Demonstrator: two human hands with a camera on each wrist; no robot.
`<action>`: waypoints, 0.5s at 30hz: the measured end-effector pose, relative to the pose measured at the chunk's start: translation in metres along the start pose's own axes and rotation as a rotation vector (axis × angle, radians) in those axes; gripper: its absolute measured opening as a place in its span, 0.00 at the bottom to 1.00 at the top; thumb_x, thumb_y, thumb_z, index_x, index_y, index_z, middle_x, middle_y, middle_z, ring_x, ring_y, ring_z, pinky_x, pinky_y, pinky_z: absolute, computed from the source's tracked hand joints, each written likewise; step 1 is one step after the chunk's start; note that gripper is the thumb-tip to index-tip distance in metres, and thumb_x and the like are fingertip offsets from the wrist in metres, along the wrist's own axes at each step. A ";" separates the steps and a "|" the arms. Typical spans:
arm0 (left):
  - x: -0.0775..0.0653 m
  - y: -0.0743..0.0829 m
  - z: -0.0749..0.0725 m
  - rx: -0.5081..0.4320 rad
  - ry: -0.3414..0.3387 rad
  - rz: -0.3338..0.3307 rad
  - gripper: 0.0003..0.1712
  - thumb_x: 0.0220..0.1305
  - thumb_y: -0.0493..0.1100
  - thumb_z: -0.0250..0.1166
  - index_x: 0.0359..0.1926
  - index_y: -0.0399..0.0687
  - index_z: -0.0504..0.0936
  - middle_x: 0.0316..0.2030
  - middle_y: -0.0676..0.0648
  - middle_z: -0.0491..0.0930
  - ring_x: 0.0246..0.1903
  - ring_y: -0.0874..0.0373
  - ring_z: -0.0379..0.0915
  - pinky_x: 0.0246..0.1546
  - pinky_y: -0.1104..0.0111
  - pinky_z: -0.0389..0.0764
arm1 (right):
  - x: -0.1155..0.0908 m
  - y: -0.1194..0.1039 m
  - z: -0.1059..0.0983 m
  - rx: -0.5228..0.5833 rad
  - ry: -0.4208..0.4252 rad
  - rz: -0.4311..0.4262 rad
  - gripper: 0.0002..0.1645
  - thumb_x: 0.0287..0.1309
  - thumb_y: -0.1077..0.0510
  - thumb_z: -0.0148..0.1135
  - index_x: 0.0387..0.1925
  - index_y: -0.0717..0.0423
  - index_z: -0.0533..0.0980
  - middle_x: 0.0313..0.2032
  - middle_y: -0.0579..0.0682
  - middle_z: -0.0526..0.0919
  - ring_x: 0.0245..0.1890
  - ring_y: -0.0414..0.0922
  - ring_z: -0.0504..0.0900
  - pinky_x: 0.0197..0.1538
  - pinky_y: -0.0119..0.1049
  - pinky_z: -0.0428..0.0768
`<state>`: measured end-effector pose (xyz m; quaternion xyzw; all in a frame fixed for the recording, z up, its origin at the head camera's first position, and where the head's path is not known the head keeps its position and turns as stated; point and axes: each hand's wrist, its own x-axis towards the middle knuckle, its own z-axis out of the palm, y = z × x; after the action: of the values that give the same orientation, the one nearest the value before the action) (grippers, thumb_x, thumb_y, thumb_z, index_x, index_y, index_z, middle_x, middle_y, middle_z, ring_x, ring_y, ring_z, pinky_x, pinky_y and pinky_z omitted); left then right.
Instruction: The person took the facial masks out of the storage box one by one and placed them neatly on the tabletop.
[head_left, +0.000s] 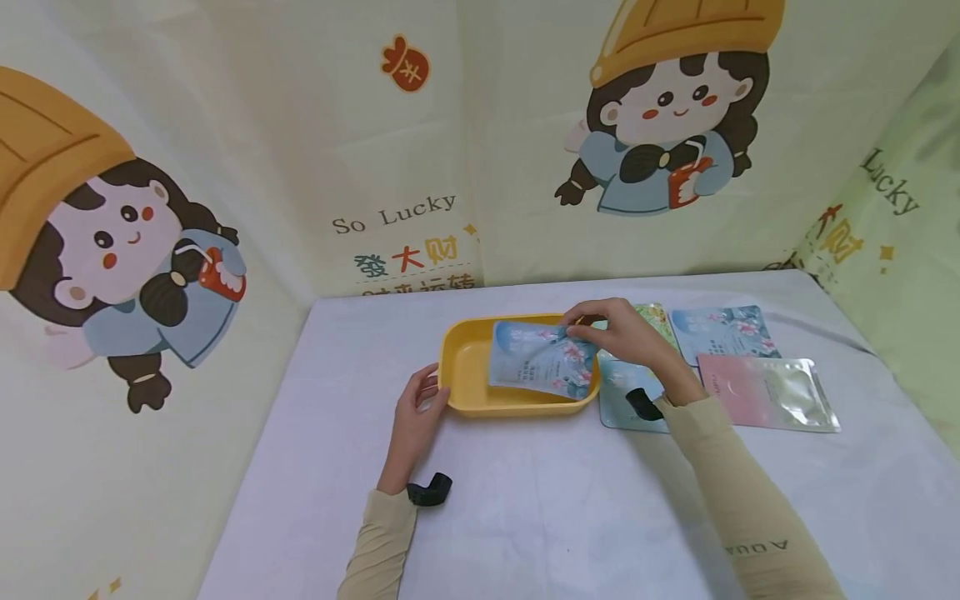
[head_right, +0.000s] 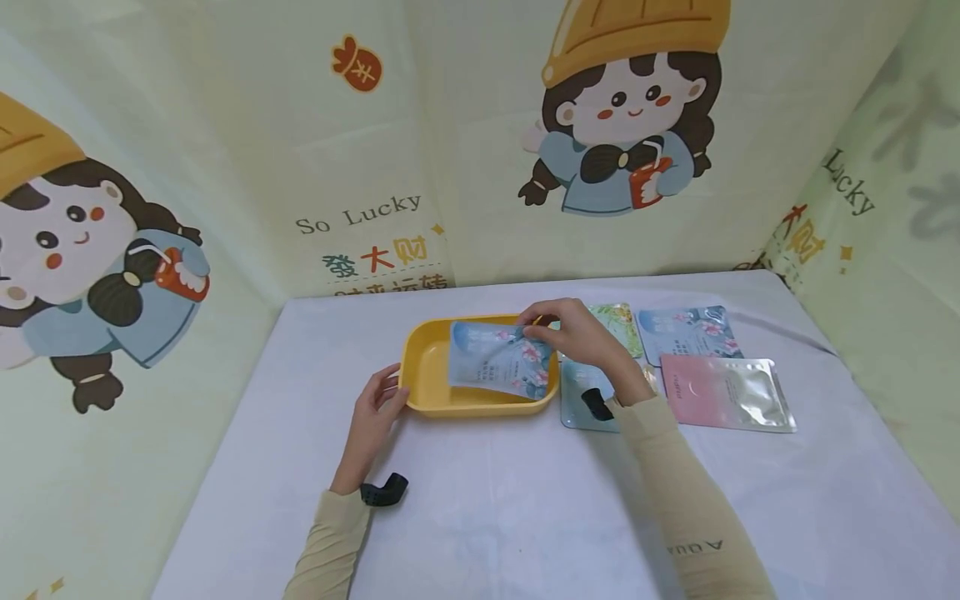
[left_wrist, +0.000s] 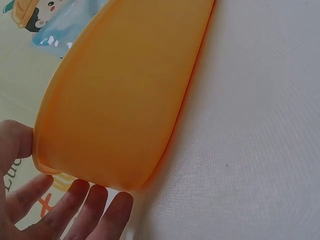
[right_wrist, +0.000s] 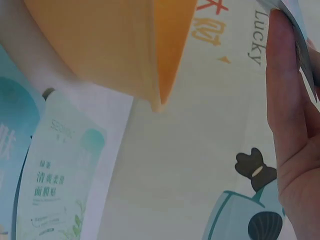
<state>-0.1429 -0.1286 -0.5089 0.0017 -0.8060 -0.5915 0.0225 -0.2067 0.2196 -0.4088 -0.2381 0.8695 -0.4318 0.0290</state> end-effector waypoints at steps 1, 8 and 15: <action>0.000 0.000 0.000 -0.002 -0.001 0.000 0.27 0.68 0.46 0.64 0.67 0.56 0.72 0.58 0.44 0.76 0.57 0.50 0.75 0.57 0.57 0.80 | -0.001 0.001 -0.002 0.009 0.004 -0.002 0.10 0.63 0.61 0.65 0.45 0.54 0.84 0.45 0.52 0.86 0.41 0.48 0.81 0.39 0.35 0.85; 0.000 -0.002 0.001 -0.005 0.004 -0.014 0.26 0.69 0.47 0.64 0.66 0.58 0.72 0.57 0.45 0.77 0.56 0.51 0.75 0.57 0.59 0.80 | -0.009 0.005 -0.016 0.027 0.058 -0.028 0.09 0.64 0.61 0.64 0.45 0.54 0.84 0.43 0.53 0.86 0.39 0.47 0.82 0.36 0.29 0.83; 0.000 0.000 0.000 -0.014 0.000 -0.016 0.27 0.68 0.47 0.65 0.67 0.57 0.72 0.58 0.45 0.76 0.57 0.50 0.75 0.58 0.58 0.80 | -0.019 0.001 -0.027 0.045 0.042 0.010 0.10 0.63 0.63 0.64 0.45 0.58 0.84 0.43 0.56 0.85 0.37 0.45 0.81 0.31 0.31 0.82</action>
<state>-0.1435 -0.1284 -0.5094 0.0079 -0.8019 -0.5972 0.0178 -0.1969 0.2487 -0.3956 -0.2237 0.8611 -0.4562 0.0182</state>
